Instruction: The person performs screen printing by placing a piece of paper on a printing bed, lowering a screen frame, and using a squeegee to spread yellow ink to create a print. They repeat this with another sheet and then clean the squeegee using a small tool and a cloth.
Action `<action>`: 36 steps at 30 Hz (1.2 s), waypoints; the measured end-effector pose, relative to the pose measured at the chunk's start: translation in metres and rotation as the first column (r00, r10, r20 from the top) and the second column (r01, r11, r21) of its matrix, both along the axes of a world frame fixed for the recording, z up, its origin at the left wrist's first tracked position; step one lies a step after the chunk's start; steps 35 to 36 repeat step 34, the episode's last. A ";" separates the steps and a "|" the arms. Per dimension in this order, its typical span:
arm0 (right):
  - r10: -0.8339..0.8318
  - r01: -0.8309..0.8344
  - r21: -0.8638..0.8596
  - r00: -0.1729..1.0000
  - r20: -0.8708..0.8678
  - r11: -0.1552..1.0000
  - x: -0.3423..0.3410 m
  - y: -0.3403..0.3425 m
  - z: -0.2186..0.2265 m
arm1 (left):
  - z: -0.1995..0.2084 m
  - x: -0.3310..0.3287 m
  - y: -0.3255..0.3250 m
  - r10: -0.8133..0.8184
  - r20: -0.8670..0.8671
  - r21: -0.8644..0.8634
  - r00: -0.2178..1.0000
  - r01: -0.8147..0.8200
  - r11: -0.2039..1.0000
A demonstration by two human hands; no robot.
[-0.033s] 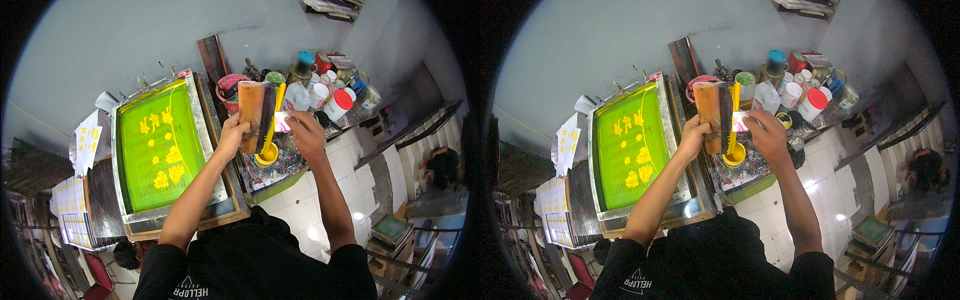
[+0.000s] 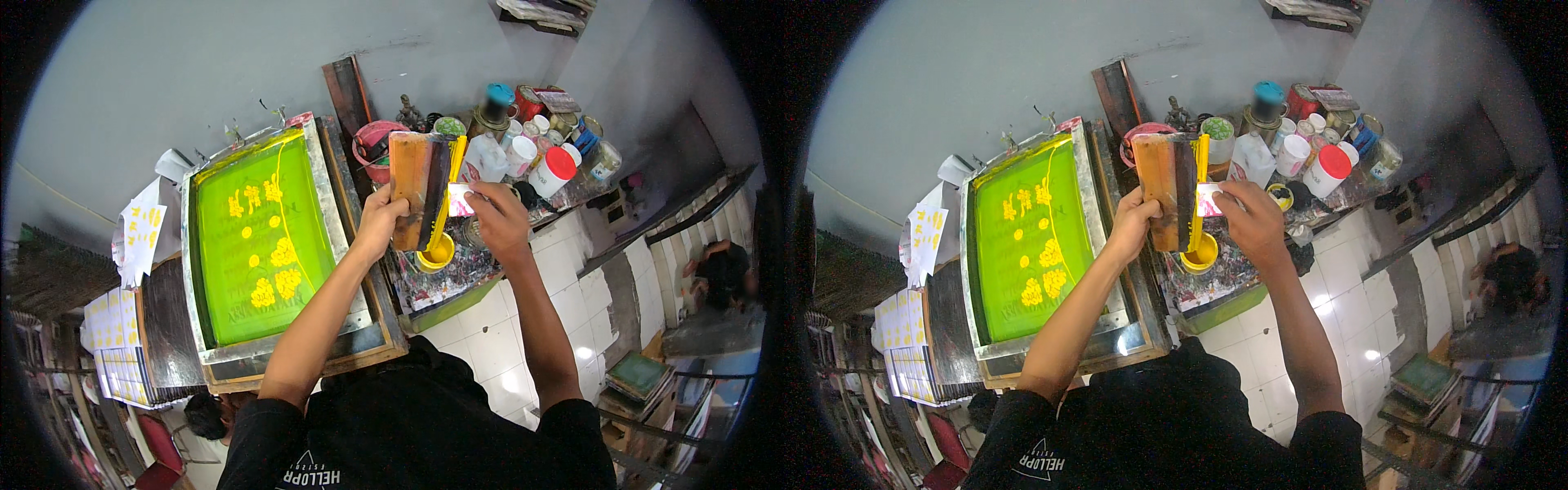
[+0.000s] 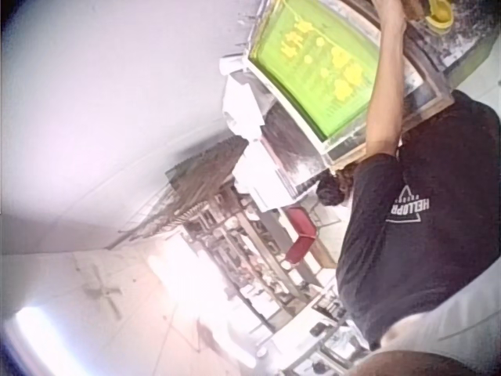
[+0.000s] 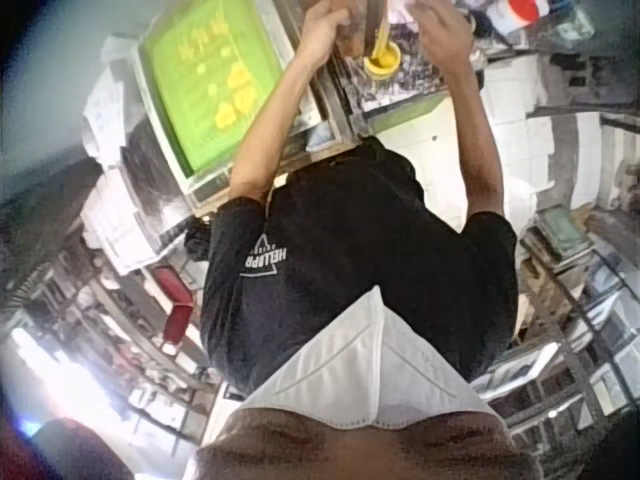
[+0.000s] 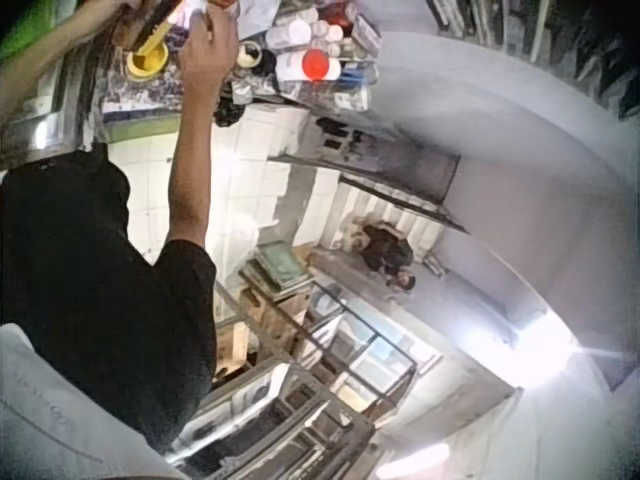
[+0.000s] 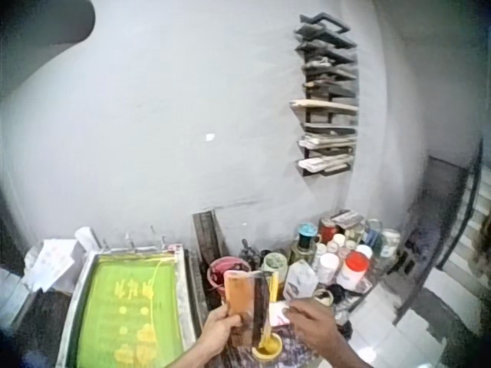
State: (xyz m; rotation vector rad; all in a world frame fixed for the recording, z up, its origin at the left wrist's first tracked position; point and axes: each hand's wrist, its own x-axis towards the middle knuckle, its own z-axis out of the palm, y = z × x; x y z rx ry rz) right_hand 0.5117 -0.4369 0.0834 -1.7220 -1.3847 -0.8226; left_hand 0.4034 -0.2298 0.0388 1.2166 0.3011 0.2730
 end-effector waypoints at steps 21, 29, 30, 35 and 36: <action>0.003 -0.014 -0.167 0.998 -0.065 0.986 -0.024 -0.012 -0.072 | -0.001 0.003 0.002 0.017 0.062 -0.016 0.998 -0.016 1.000; -0.026 0.001 -0.274 0.996 -0.088 0.962 -0.032 -0.018 -0.102 | -0.002 0.003 0.005 -0.003 0.043 -0.093 0.999 0.007 0.996; -0.023 -0.006 -0.280 0.995 -0.100 0.960 -0.033 -0.019 -0.106 | -0.003 0.003 0.006 -0.020 0.043 -0.098 0.999 0.024 0.995; -0.044 0.005 -0.337 0.993 -0.106 0.941 -0.035 -0.023 -0.123 | -0.006 0.005 0.010 -0.046 0.005 -0.104 0.999 0.046 0.994; -0.044 0.005 -0.337 0.993 -0.106 0.941 -0.035 -0.023 -0.123 | -0.006 0.005 0.010 -0.046 0.005 -0.104 0.999 0.046 0.994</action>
